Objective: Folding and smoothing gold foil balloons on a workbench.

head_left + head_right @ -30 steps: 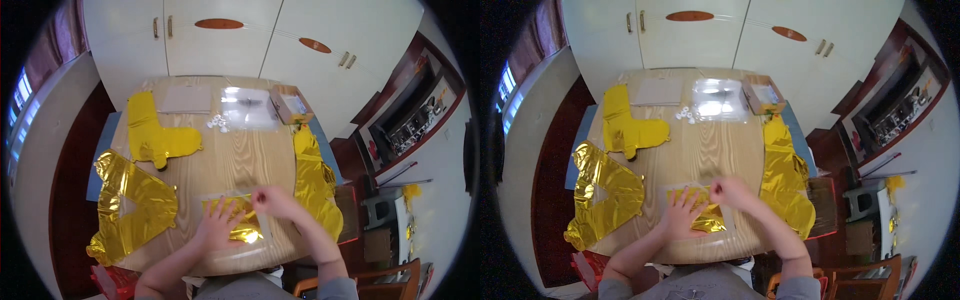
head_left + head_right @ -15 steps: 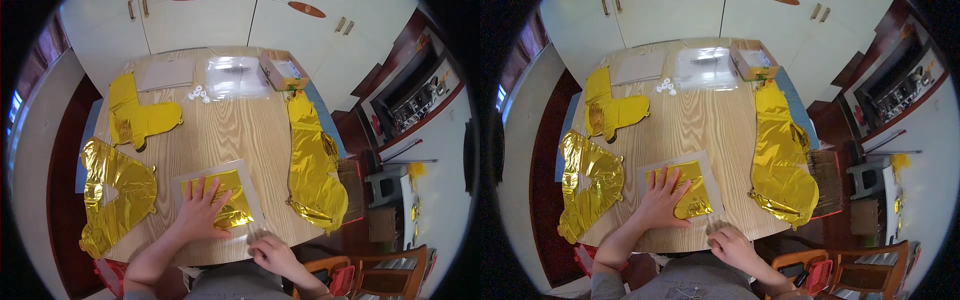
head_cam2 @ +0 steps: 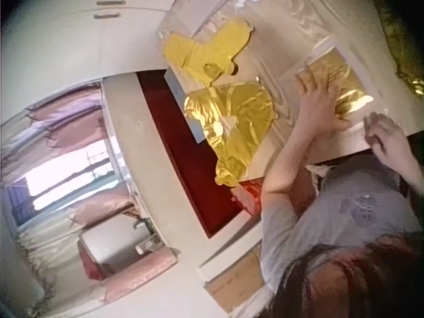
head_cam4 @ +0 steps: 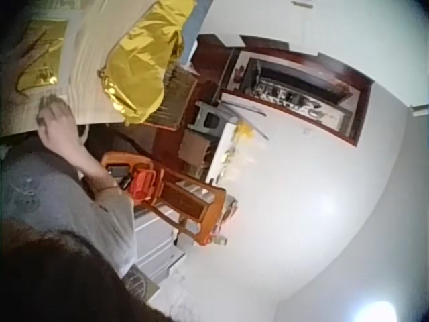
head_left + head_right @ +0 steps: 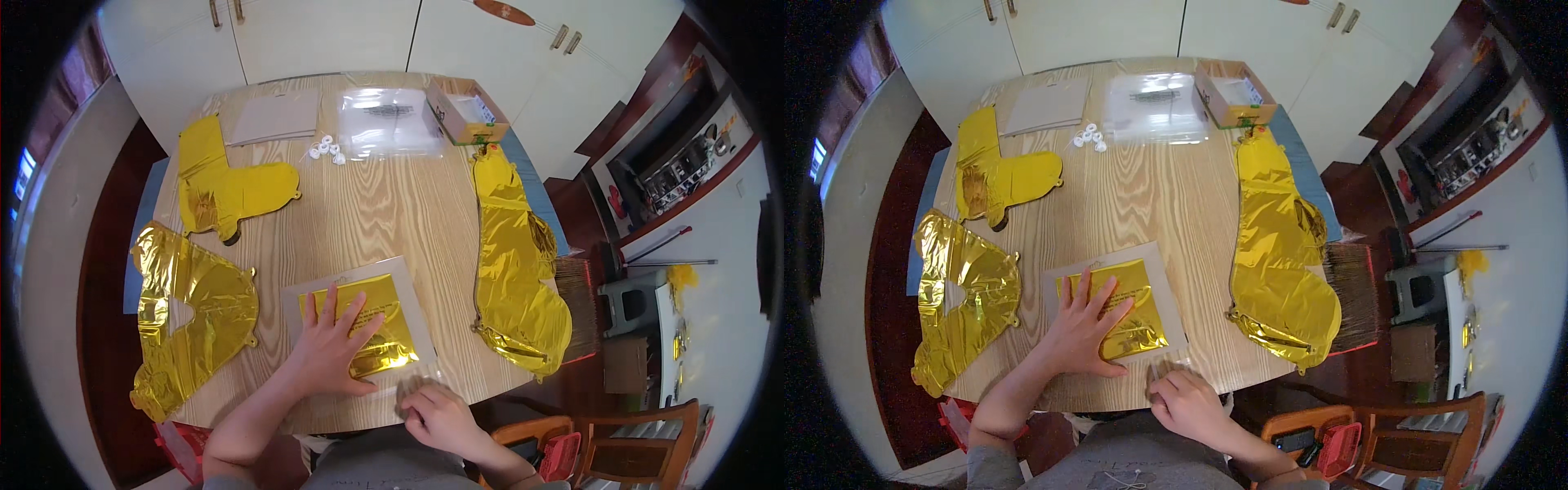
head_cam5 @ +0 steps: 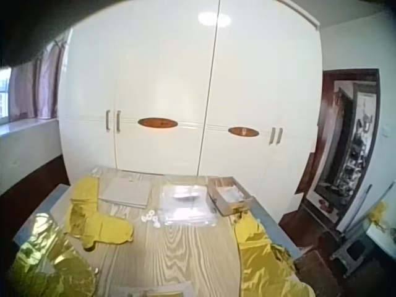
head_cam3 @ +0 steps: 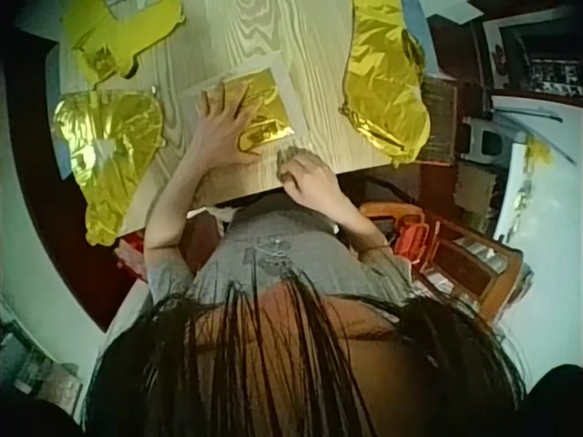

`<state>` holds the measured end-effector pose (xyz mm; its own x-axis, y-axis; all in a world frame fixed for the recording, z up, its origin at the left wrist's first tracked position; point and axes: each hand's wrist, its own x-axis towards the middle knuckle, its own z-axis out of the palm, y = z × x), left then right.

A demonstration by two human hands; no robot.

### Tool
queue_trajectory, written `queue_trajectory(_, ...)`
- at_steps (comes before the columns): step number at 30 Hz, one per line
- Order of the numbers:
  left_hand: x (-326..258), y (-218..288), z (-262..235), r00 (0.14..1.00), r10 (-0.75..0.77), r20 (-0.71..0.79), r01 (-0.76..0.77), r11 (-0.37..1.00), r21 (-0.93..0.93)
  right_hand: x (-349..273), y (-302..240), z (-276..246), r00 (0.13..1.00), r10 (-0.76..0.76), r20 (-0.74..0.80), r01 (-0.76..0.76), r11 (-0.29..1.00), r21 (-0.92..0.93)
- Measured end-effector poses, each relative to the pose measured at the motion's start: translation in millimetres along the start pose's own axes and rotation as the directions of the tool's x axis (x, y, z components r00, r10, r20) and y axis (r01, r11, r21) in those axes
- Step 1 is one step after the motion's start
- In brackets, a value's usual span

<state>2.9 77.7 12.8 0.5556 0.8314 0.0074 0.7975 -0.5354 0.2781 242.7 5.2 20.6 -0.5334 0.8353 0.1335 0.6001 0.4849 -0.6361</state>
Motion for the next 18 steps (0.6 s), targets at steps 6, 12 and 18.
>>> queue_trajectory(6,-1.0,-1.0,2.4,1.000,0.013,-0.005,-0.013,1.000,0.011,-1.7,1.2,-0.5,0.999,0.028,-0.021,-0.028,0.999,0.024)
queue_trajectory(12,-1.8,-2.9,5.2,1.000,0.014,0.000,-0.014,1.000,0.020,1.0,3.7,-0.7,0.998,0.042,-0.055,-0.044,0.999,-0.028)
queue_trajectory(18,-2.3,-3.9,6.8,1.000,0.019,-0.002,-0.019,1.000,0.020,1.6,3.8,-6.1,0.988,0.120,-0.094,-0.131,0.985,-0.115)
